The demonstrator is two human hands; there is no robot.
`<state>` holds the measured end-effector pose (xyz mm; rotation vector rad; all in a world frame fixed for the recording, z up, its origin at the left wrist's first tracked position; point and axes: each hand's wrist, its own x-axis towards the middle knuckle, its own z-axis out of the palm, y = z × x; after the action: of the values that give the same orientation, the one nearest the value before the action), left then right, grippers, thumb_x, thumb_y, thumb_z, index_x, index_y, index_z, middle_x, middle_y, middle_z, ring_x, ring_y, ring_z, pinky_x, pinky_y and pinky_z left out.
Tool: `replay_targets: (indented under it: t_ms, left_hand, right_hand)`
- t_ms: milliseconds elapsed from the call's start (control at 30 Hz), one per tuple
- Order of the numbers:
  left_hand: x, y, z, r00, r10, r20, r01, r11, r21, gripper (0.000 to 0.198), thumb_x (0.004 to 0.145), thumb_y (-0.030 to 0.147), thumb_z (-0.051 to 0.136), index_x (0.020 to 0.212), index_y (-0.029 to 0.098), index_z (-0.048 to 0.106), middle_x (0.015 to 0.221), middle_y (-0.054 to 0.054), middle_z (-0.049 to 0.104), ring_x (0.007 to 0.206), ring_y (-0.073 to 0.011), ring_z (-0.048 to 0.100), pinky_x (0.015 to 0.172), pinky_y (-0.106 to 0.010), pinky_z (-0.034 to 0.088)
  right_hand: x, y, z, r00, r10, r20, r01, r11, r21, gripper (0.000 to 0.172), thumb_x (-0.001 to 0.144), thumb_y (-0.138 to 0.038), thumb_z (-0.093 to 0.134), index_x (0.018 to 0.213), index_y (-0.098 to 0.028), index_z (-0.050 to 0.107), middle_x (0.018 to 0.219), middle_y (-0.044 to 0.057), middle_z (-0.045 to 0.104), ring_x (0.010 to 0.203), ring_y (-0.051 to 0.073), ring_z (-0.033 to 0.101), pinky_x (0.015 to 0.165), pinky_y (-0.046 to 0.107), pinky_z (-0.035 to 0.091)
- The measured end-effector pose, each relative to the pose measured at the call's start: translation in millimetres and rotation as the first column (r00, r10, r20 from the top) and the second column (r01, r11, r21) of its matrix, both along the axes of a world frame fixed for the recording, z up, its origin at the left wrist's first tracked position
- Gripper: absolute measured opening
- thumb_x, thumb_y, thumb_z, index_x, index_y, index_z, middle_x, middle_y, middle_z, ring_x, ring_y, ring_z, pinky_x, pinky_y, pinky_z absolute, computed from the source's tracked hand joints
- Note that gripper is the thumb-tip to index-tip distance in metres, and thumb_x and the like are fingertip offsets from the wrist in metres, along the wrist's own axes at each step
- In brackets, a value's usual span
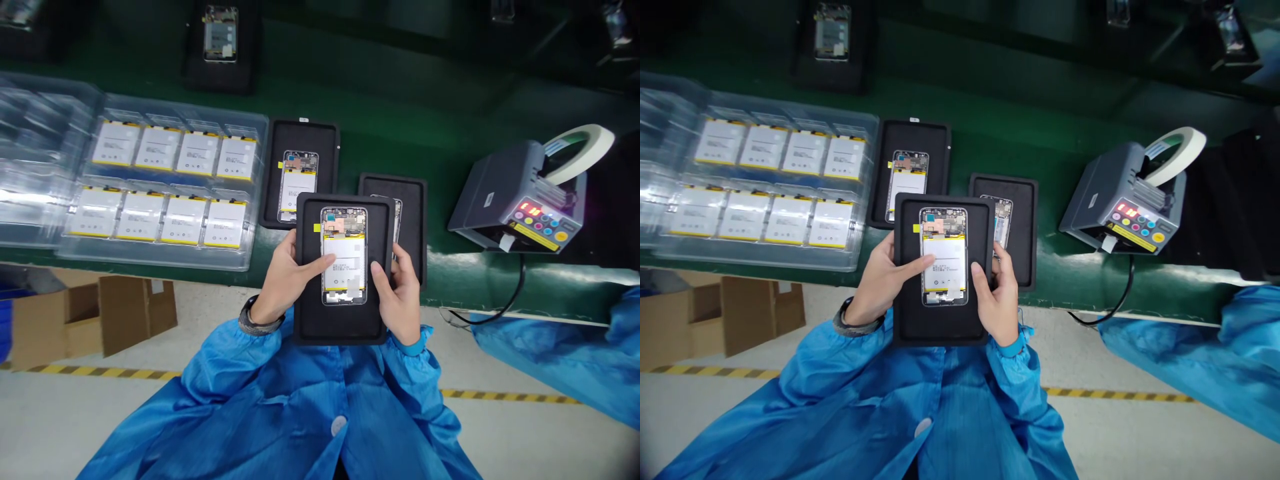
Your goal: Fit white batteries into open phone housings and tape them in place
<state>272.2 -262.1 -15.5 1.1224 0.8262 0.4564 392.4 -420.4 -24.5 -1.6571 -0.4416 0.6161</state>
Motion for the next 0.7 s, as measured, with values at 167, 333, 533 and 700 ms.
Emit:
replay_targets:
  t_ms: [167, 333, 533, 700]
  left_hand:
    - [-0.6, -1.9, 2.5, 1.0, -0.004, 0.007, 0.004, 1.0, 0.007, 0.068, 0.071, 0.04, 0.095, 0.127, 0.018, 0.063, 0.129, -0.012, 0.074, 0.119, -0.0325, 0.072, 0.1, -0.042, 0.062]
    - [-1.6, -2.0, 3.4, 1.0, -0.004, 0.012, 0.004, 1.0, 0.018, 0.067, 0.072, 0.039, 0.094, 0.127, 0.017, 0.063, 0.127, -0.011, 0.075, 0.117, -0.0314, 0.072, 0.099, -0.04, 0.063]
    - [-4.4, -0.9, 2.1, 0.999, 0.001, 0.043, -0.002, 1.0, 0.017, 0.063, 0.073, 0.035, 0.094, 0.126, 0.018, 0.063, 0.126, -0.01, 0.076, 0.116, -0.0301, 0.073, 0.096, -0.038, 0.064]
    - [-5.0, -1.6, 2.3, 0.999, 0.003, 0.046, -0.005, 0.999, 0.039, 0.063, 0.074, 0.034, 0.093, 0.126, 0.018, 0.063, 0.125, -0.01, 0.076, 0.115, -0.0293, 0.074, 0.095, -0.038, 0.064]
  right_hand:
    - [2.9, -4.3, 0.5, 0.991, -0.015, 0.132, 0.023, 0.998, -0.06, 0.055, 0.099, -0.046, 0.069, 0.145, -0.021, 0.055, 0.125, 0.012, 0.073, 0.112, 0.028, 0.071, 0.099, 0.047, 0.059]
    - [6.2, -6.4, 1.5, 0.993, 0.037, 0.115, -0.034, 0.999, -0.025, 0.057, 0.097, -0.044, 0.072, 0.145, -0.019, 0.055, 0.122, 0.012, 0.074, 0.107, 0.027, 0.073, 0.094, 0.043, 0.061]
    - [6.6, -4.7, -3.1, 0.998, 0.039, 0.04, -0.039, 0.999, 0.021, 0.064, 0.093, -0.043, 0.077, 0.148, -0.02, 0.052, 0.119, 0.011, 0.076, 0.106, 0.027, 0.074, 0.096, 0.044, 0.061]
    - [3.9, -2.0, -3.2, 0.997, 0.04, 0.065, -0.042, 0.999, 0.021, 0.059, 0.096, -0.043, 0.073, 0.148, -0.022, 0.052, 0.117, 0.011, 0.075, 0.105, 0.027, 0.074, 0.093, 0.044, 0.062]
